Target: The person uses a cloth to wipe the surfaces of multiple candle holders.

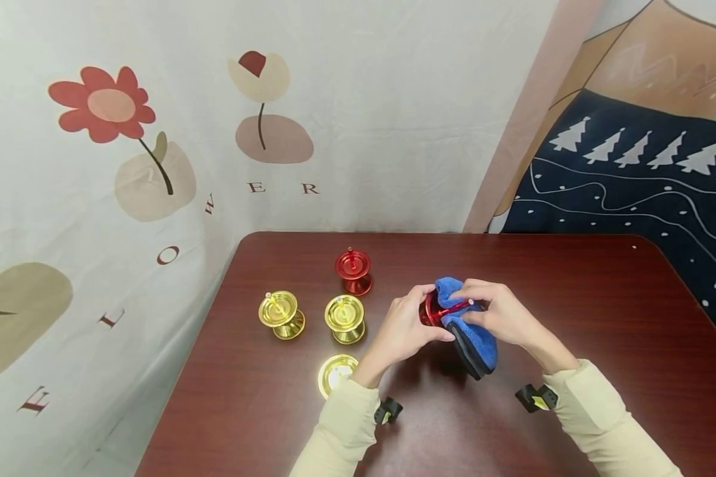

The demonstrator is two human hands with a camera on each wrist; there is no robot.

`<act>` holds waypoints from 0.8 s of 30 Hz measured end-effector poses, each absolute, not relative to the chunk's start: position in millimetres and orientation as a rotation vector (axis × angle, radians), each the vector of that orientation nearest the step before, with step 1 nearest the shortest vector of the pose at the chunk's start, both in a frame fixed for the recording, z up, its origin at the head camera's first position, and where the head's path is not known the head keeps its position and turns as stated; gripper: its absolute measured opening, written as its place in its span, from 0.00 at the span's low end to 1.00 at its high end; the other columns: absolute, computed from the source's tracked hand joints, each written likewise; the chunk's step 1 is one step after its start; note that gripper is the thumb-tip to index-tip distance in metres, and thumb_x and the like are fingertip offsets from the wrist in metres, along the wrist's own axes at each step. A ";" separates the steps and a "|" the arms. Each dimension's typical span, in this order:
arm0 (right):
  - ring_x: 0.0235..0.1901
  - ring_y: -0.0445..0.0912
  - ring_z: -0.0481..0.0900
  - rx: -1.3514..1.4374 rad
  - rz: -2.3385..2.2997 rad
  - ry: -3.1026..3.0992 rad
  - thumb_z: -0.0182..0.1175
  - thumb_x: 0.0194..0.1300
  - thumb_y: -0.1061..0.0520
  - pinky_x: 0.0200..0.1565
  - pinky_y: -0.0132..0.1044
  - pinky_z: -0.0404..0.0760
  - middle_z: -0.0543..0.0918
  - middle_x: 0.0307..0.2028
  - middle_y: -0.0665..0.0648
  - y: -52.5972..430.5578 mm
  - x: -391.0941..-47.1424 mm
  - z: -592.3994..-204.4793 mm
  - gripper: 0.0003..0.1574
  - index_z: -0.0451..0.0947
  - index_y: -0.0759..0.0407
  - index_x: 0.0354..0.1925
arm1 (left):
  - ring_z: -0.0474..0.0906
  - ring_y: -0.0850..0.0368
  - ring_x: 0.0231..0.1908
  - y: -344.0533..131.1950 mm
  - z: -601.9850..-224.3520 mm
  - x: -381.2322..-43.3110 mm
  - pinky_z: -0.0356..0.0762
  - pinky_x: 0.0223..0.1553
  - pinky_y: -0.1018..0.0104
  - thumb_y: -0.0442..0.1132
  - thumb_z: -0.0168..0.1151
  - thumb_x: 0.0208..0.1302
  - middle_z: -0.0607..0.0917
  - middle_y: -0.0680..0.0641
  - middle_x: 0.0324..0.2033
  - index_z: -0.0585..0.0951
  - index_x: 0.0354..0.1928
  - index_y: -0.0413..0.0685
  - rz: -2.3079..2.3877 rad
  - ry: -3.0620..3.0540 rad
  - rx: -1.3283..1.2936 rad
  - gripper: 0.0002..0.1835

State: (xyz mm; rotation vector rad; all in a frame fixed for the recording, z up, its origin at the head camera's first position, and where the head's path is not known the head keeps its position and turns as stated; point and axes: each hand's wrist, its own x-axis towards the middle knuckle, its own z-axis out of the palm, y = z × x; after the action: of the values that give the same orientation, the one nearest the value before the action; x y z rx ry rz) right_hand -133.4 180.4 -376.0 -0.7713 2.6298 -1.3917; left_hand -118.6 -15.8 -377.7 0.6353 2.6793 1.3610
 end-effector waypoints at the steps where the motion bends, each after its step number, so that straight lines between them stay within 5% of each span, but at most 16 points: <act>1: 0.34 0.48 0.73 -0.762 -1.397 2.625 0.66 0.50 0.68 0.33 0.34 0.79 0.79 0.34 0.54 180.3 -133.3 -376.5 0.17 0.81 0.63 0.42 | 0.75 0.53 0.49 -15.9 -377.8 -118.9 0.71 0.50 0.67 0.46 0.74 0.44 0.77 0.42 0.52 0.69 0.58 0.38 1.353 2.684 0.644 0.39; 24: 0.34 0.47 0.73 -0.845 -1.352 2.601 0.66 0.49 0.69 0.34 0.33 0.79 0.79 0.34 0.53 180.9 -134.9 -378.6 0.17 0.82 0.63 0.41 | 0.74 0.51 0.47 -16.5 -376.9 -117.0 0.72 0.48 0.67 0.48 0.73 0.44 0.78 0.44 0.52 0.70 0.58 0.38 1.287 2.699 0.678 0.39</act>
State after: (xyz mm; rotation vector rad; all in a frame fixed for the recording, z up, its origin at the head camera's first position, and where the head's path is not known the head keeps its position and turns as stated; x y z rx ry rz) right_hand -134.9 180.9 -378.6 -0.8450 2.6005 -1.3519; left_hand -117.0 -16.5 -376.9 0.6779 2.6994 1.2875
